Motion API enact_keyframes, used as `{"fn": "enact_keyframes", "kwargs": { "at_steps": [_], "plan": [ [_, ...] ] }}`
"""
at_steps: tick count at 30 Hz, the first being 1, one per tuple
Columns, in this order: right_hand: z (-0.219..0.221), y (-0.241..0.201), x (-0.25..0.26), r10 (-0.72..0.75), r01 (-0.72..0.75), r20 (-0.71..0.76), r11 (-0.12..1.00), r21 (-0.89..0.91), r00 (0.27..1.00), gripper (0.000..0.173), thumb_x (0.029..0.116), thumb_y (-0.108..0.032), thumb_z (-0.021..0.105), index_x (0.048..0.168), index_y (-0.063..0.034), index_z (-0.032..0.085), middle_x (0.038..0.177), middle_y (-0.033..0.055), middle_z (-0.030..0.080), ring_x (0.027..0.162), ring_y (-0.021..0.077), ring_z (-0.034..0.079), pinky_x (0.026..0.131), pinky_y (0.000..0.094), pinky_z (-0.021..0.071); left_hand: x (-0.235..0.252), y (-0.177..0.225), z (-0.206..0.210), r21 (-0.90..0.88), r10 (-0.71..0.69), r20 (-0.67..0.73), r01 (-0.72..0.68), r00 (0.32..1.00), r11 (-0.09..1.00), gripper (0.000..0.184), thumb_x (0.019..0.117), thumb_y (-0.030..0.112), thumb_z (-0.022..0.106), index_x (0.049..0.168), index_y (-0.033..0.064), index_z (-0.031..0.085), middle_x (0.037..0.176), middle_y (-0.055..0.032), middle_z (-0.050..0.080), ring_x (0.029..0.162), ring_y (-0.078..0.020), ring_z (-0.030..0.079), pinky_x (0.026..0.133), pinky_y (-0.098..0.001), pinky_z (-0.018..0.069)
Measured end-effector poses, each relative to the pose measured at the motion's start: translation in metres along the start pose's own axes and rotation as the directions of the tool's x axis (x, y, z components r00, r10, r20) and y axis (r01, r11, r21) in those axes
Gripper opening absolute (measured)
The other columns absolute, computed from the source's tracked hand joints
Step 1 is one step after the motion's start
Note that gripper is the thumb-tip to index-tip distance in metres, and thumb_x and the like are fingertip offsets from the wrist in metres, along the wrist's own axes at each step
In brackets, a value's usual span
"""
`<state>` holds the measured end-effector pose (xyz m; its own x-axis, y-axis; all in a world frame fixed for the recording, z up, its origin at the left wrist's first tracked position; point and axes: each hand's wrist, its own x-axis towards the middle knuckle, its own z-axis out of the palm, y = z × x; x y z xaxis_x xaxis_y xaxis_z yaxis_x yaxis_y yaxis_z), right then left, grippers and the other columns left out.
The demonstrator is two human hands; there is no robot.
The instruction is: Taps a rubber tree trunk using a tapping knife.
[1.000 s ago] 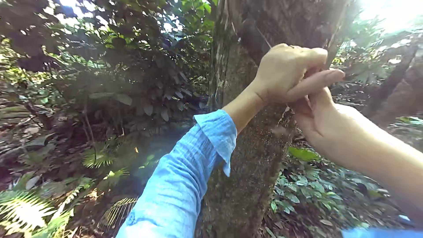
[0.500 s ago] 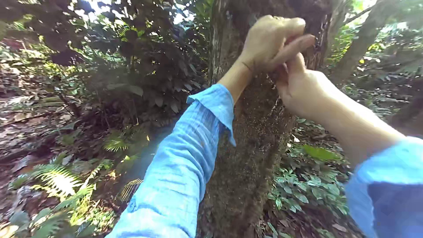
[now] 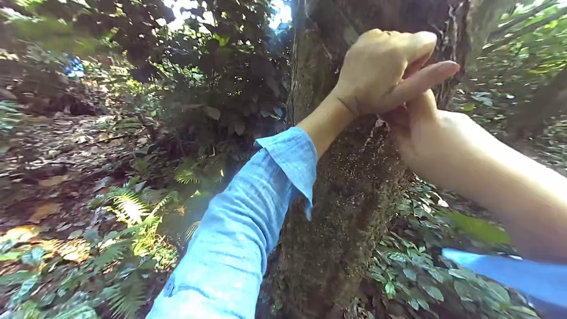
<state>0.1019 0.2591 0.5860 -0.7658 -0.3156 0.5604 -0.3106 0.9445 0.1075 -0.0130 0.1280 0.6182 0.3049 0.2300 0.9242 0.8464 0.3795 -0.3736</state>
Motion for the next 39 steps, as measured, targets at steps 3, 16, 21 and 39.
{"fn": "enact_keyframes", "kwargs": {
  "at_steps": [3, 16, 21, 39],
  "plan": [
    [-0.012, 0.003, 0.016, 0.004, -0.004, 0.045, 1.000, 0.007, 0.999, 0.050, 0.1078, -0.012, 0.045, 0.153, -0.0078, 0.024, 0.081, 0.0262, 0.063, 0.078, 0.0511, 0.067, 0.064, 0.0652, 0.0505, 0.009, -0.010, 0.002, 0.034, -0.005, 0.005, 0.005, 1.000, 0.999, 0.054, 0.0995, 0.040, 0.039, 0.068, 0.0027, 0.064, 0.059, -0.0089, 0.058, 0.059, -0.0236, 0.059, 0.064, -0.0450, 0.0442],
    [-0.016, 0.061, -0.021, -0.151, 0.147, -0.008, 0.952, 0.268, 0.989, 0.056, 0.1050, -0.010, 0.048, 0.156, -0.0085, 0.025, 0.077, 0.0214, 0.064, 0.069, 0.0419, 0.067, 0.060, 0.0598, 0.0503, 0.021, 0.040, 0.027, 0.147, -0.053, 0.169, 0.028, 0.984, 0.989, 0.055, 0.1006, 0.038, 0.038, 0.064, 0.0035, 0.061, 0.057, -0.0084, 0.057, 0.057, -0.0234, 0.058, 0.063, -0.0441, 0.0412],
    [0.020, 0.073, -0.006, -0.193, 0.162, 0.050, 0.918, 0.362, 0.980, 0.060, 0.1045, -0.010, 0.051, 0.156, -0.0052, 0.020, 0.085, 0.0241, 0.065, 0.075, 0.0433, 0.068, 0.066, 0.0615, 0.0531, 0.001, 0.031, 0.035, 0.250, -0.174, 0.274, 0.105, 0.946, 0.963, 0.052, 0.0985, 0.039, 0.045, 0.067, 0.0027, 0.064, 0.063, -0.0113, 0.063, 0.067, -0.0271, 0.065, 0.076, -0.0495, 0.0463],
    [0.039, 0.068, -0.002, -0.123, 0.106, 0.077, 0.976, 0.191, 0.989, 0.041, 0.1074, -0.010, 0.048, 0.146, -0.0080, 0.036, 0.095, 0.0251, 0.062, 0.082, 0.0472, 0.068, 0.066, 0.0617, 0.0536, -0.025, 0.012, 0.045, 0.254, 0.046, 0.034, -0.053, 0.998, 0.966, 0.073, 0.1017, 0.058, 0.024, 0.063, 0.0075, 0.059, 0.055, -0.0056, 0.056, 0.055, -0.0203, 0.055, 0.068, -0.0424, 0.0421]
  ]
}}
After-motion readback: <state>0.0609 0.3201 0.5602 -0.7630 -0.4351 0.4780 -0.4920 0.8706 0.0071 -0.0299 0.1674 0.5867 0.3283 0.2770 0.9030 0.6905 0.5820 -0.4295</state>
